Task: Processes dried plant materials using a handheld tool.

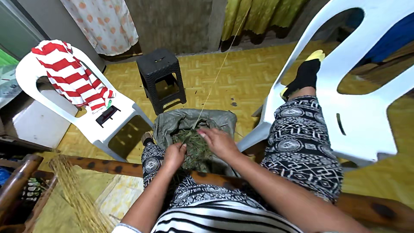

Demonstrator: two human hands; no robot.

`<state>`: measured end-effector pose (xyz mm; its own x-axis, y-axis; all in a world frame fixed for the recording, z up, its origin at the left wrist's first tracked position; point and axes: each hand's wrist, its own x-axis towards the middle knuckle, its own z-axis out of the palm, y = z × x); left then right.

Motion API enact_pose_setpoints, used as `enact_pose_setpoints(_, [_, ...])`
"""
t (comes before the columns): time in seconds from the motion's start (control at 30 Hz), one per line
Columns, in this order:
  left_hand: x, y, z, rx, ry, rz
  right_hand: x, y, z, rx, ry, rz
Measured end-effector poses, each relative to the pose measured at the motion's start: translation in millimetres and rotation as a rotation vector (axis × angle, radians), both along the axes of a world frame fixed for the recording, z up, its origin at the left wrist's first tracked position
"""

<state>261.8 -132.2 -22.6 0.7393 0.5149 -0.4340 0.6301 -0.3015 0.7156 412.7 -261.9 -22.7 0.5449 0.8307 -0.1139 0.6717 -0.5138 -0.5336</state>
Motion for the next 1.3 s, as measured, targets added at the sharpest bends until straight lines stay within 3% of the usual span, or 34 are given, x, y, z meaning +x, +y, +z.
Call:
enact_pose_setpoints(0.27, [6,-18,4,0.488,0.198,-0.202,-17,6,10,-0.234,-0.054,0.085])
enact_pose_setpoints(0.7, [4,-20,2,0.554,0.169,-0.197,-2,4,-10,-0.138,-0.258,-0.034])
enact_pose_setpoints(0.9, [1,-14,4,0.418,0.183,-0.158,25,-1,-5,-0.097,-0.091,-0.258])
enact_pose_setpoints(1.1, [7,-7,2,0.149,0.071,-0.066,-8,-4,-11,-0.031,0.08,-0.035])
enact_pose_setpoints(1.3, [4,-4,-1,-0.016,-0.024,-0.031,0,-1,-13,-0.019,-0.047,-0.06])
